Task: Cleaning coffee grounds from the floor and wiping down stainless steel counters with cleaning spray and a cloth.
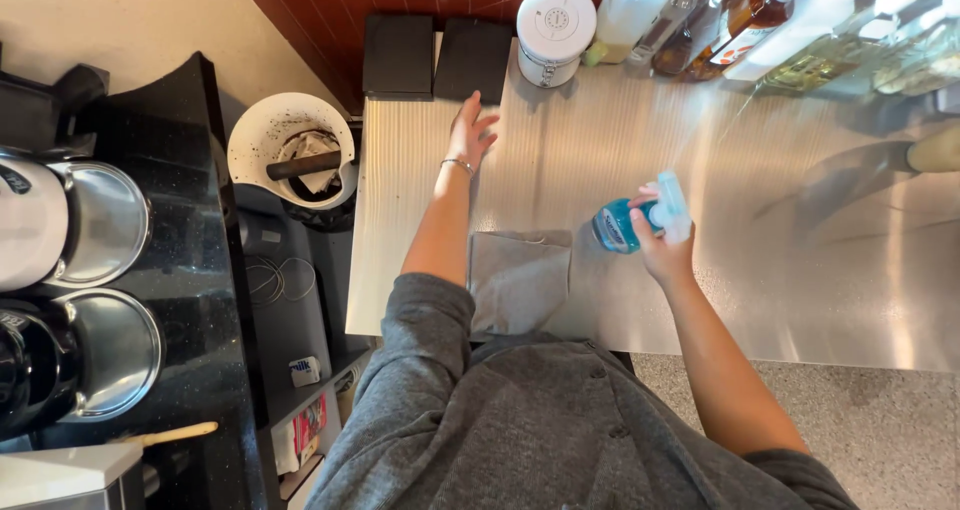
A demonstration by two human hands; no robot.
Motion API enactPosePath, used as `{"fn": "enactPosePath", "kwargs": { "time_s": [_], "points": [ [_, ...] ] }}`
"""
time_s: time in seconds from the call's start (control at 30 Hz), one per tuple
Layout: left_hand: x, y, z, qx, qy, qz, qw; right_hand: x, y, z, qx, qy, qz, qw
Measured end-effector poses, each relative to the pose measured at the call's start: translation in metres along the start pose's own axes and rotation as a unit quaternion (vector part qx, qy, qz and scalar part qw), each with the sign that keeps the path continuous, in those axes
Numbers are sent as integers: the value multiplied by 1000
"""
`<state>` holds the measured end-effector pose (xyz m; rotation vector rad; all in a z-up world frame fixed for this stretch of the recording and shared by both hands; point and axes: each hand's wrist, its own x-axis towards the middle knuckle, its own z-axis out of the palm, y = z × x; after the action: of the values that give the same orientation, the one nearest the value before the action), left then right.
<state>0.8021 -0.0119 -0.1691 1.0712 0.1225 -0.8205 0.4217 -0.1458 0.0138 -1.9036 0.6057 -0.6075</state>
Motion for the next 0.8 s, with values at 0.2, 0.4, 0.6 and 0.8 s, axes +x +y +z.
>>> {"fn": "enactPosePath", "kwargs": {
  "time_s": [0.2,0.4,0.6,0.8],
  "points": [
    [33,-19,26,163,74,78,981,-17,5,10,27,11,-96,995],
    [-253,-46,66,660,-64,326,674,3,-34,1,215,-39,-54,974],
    [-376,-53,35,768,-118,136,614,13,-68,20,130,-154,5,979],
    [-358,-127,-41,531,82,214,816,20,-95,72,-65,-293,-116,947]
  ]
}}
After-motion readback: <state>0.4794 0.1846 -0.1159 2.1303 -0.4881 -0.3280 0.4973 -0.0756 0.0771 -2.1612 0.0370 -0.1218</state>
